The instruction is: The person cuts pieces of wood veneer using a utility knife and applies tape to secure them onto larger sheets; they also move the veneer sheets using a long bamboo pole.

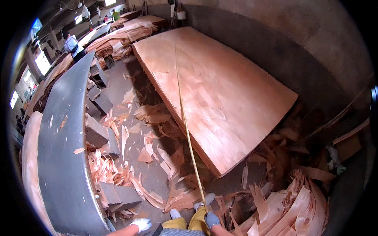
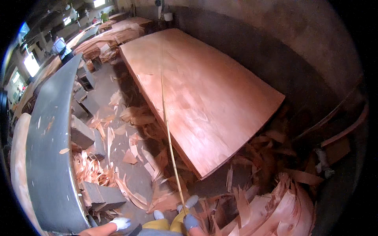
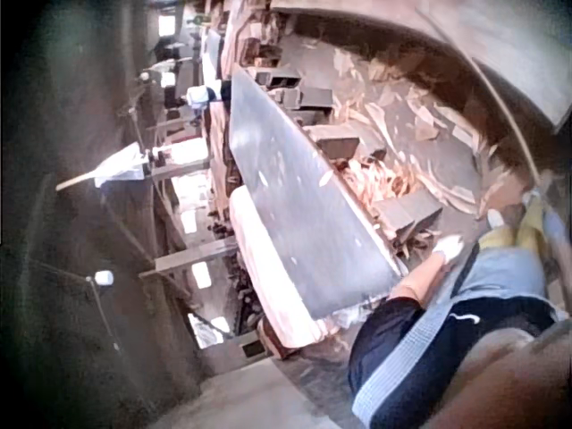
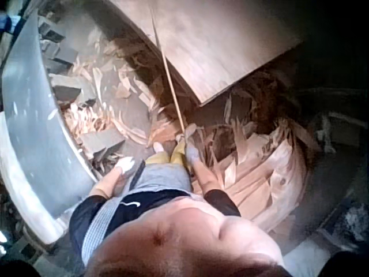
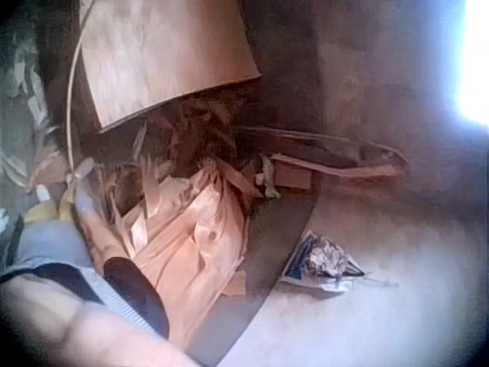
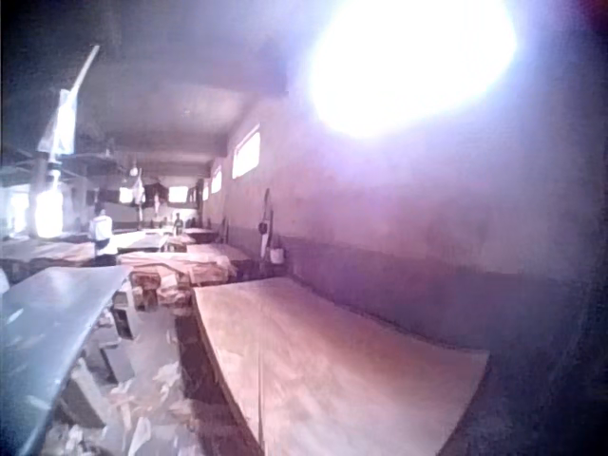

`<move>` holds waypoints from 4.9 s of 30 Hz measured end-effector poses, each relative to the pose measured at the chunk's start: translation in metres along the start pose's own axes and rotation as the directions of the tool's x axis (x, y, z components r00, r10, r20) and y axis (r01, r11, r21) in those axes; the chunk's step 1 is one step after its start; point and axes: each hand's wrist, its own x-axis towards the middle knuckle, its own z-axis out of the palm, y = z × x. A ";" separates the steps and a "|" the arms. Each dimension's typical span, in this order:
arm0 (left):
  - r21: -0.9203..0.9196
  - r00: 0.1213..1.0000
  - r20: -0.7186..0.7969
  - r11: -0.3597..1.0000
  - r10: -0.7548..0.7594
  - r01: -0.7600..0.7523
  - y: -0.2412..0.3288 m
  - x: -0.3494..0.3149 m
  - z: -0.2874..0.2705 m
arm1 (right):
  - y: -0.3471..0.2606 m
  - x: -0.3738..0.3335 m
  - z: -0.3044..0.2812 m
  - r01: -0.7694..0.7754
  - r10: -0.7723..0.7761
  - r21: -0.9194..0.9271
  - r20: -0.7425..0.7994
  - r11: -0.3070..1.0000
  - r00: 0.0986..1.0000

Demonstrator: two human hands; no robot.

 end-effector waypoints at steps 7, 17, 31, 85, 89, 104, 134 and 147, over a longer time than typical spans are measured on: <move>-0.014 0.994 0.106 1.000 0.017 -0.016 -0.101 -0.051 0.071 | -0.093 -0.050 -0.011 -0.018 0.017 -0.017 -0.051 1.000 0.999; -0.230 0.984 -0.170 0.968 0.062 -0.101 0.028 -0.090 -0.016 | -0.107 -0.045 -0.101 0.081 -0.071 -0.130 0.079 0.988 0.994; -0.030 0.863 -0.365 0.922 0.349 -0.386 0.245 0.024 -0.185 | -0.005 0.034 -0.341 0.046 -0.038 0.010 -0.400 0.999 0.916; 0.155 0.263 -0.961 0.956 0.088 0.249 0.150 0.586 -0.903 | -0.093 0.209 -0.349 -0.672 0.703 -0.295 -0.004 0.679 0.711; 0.126 0.248 -0.968 0.940 0.045 0.318 0.062 0.512 -0.775 | -0.068 0.197 -0.343 -0.535 0.498 -0.202 -0.210 0.820 0.842; -0.951 0.938 0.260 0.230 0.227 0.208 0.241 0.304 -0.342 | 0.057 0.231 -0.345 -0.350 0.355 0.170 0.002 0.921 0.935; -0.845 0.952 -0.252 -0.440 -0.173 -0.303 0.488 0.263 -0.217 | 0.094 0.104 -0.417 -0.042 0.099 0.155 -0.380 0.987 0.920; -0.768 0.858 -0.405 0.627 -0.316 -0.132 0.167 0.040 0.035 | -0.043 0.007 -0.318 0.229 -0.150 0.169 -0.383 0.959 0.911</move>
